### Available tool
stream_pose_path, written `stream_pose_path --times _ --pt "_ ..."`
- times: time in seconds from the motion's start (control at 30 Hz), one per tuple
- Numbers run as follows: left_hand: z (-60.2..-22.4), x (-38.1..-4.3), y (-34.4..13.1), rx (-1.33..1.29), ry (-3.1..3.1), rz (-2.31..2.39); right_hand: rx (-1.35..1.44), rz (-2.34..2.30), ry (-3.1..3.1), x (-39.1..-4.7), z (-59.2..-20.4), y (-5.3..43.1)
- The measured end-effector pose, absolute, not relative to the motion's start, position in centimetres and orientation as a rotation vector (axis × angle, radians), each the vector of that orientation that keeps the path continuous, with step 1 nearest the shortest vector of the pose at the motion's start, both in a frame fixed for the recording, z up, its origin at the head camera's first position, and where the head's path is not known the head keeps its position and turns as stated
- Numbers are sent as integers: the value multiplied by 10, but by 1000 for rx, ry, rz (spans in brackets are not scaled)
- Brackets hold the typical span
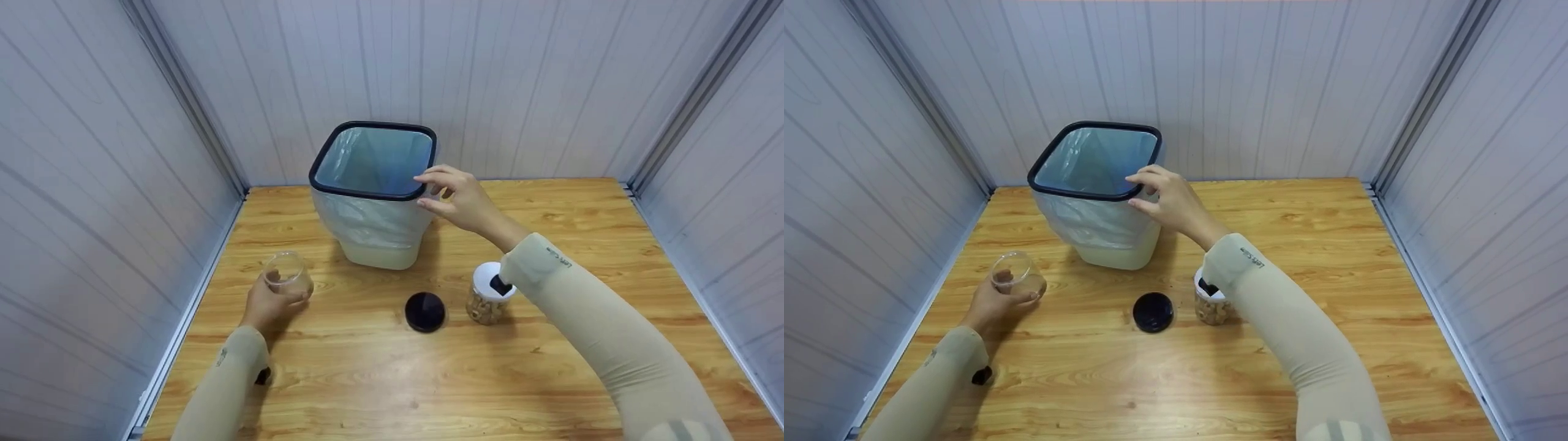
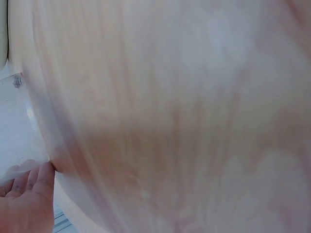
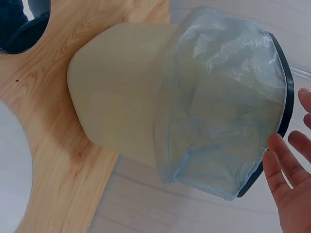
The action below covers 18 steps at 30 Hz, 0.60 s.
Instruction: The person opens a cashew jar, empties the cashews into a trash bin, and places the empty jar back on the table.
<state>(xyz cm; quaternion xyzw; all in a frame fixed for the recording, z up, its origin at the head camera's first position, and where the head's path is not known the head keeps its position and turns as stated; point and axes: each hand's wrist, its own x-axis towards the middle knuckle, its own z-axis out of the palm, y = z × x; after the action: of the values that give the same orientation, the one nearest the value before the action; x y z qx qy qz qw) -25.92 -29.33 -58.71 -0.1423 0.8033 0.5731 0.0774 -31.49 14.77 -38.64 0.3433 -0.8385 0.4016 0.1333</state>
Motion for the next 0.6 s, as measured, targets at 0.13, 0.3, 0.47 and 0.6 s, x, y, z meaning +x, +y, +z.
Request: stream_pose_path --times 0.13,0.3,0.47,0.6 --pt "-588 -259 -294 -420 2412 1713 978 1160 -2425 -313 -386 154" --pt "-589 -260 -297 -407 2423 1695 979 1177 -2415 -313 -386 161" --pt "-588 -259 -298 -393 2443 1674 983 1176 -2423 -312 -386 167" --pt "-588 -259 -298 -393 2449 1659 985 1153 -2418 -311 -387 171"
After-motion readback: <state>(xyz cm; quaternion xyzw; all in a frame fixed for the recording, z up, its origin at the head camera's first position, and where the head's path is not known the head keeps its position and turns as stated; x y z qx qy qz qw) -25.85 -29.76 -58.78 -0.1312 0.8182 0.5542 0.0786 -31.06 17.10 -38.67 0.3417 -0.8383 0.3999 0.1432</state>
